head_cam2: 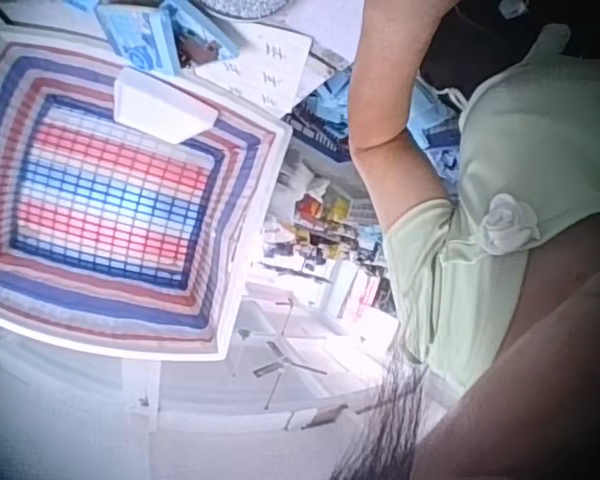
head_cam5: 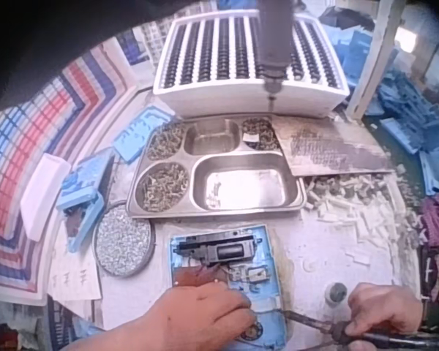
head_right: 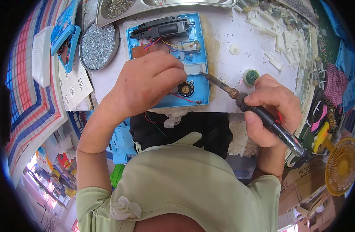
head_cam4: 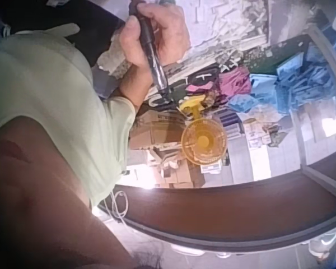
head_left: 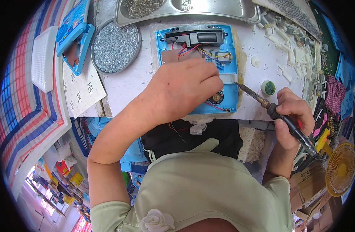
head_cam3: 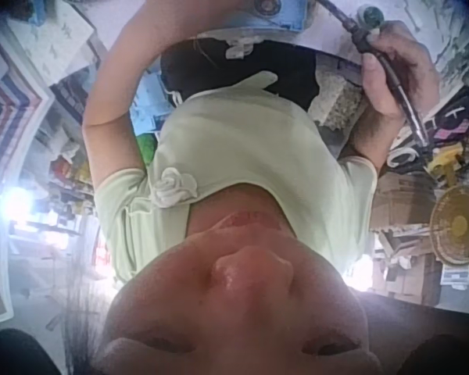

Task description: The recorder is assembling an electronic device by soldering wires, installing components like a speaker, and securing the blue plastic casing with an electric screwdriver.

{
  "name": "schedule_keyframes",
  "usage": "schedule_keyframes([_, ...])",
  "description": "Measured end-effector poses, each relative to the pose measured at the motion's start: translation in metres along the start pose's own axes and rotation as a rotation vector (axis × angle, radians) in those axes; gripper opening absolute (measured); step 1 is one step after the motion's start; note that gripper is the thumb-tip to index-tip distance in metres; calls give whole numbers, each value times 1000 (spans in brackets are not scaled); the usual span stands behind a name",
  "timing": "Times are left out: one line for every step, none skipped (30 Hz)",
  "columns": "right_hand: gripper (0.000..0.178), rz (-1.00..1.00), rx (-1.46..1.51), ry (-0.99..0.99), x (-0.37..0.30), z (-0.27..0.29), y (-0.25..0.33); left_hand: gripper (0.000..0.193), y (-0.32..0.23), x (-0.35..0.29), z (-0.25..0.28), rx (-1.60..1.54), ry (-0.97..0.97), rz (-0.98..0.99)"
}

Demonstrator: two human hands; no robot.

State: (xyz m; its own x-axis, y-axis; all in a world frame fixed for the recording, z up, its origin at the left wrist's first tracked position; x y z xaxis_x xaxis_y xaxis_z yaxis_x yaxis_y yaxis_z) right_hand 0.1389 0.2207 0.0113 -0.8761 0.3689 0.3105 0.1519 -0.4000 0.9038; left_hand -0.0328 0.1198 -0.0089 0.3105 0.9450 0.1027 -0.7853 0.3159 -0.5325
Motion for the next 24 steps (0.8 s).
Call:
schedule_keyframes([25,-3,10,-1,0,0,-1,29,1,-1,-1,-4,5,-12])
schedule_keyframes([25,-7,20,-1,0,-1,-2,29,1,-2,-2,-8,10,-23])
schedule_keyframes([25,-4,14,-4,-1,-1,-2,28,1,-2,-2,-5,13,-27])
schedule_keyframes([25,-1,8,-6,-2,0,-3,28,1,-1,-2,-2,16,-31])
schedule_keyframes([25,2,2,-8,-2,0,-3,27,1,-1,-2,1,18,-35])
schedule_keyframes([25,-1,0,-11,-2,0,-2,26,1,-1,-2,7,27,-23])
schedule_keyframes([25,-3,-2,-14,-1,0,-1,26,0,-1,-2,13,35,-12])
schedule_keyframes([25,-5,-3,-17,-1,1,-1,25,-1,-1,-1,19,43,0])
schedule_keyframes([25,-4,-6,-19,-1,1,0,24,-2,-1,1,21,29,5])
schedule_keyframes([25,-2,-8,-22,-1,1,0,23,-3,0,4,24,14,11])
schedule_keyframes([25,0,-10,-24,-1,1,0,22,-4,0,6,26,-1,17])
schedule_keyframes([25,1,-10,-24,-1,1,0,22,-3,-1,5,21,14,34])
schedule_keyframes([25,3,-9,-24,-1,1,0,21,-2,-1,5,16,29,50])
schedule_keyframes([24,4,-9,-24,-1,1,0,21,0,-2,4,10,44,66])
schedule_keyframes([24,6,-9,-21,-1,1,1,22,1,-2,3,-17,51,88])
schedule_keyframes([24,7,-9,-18,-1,1,1,22,3,-3,3,-45,58,110])
schedule_keyframes([24,8,-9,-16,-1,0,1,22,5,-3,2,-73,64,131])
schedule_keyframes([24,20,-10,-14,-1,0,1,23,6,-2,3,-107,53,135])
schedule_keyframes([24,32,-12,-13,-1,-1,1,23,6,0,4,-141,42,139])
schedule_keyframes([23,44,-15,-12,-1,-1,1,23,7,1,4,-176,31,143])
schedule_keyframes([23,43,-9,1,0,-2,1,23,6,2,4,-174,17,139])
schedule_keyframes([23,42,-4,13,1,-3,1,23,5,3,3,-173,4,135])
schedule_keyframes([23,41,1,25,1,-4,1,22,4,3,3,-171,-9,131])
schedule_keyframes([23,43,-6,26,1,-5,2,23,3,4,3,-156,-8,123])
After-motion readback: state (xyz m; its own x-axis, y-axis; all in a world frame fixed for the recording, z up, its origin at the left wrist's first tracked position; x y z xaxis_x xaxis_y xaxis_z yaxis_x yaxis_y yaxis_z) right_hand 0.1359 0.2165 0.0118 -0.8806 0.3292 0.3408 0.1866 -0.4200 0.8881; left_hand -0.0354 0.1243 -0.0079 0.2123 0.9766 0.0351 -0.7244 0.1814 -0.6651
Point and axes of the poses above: each hand's wrist, its own x-axis towards the middle knuckle, its own z-axis out of the back of the hand, y = z × x, the point moved 10 cm from there along x, towards the middle knuckle, and after that the axes turned 13 degrees about y, right-handed, at the moved point
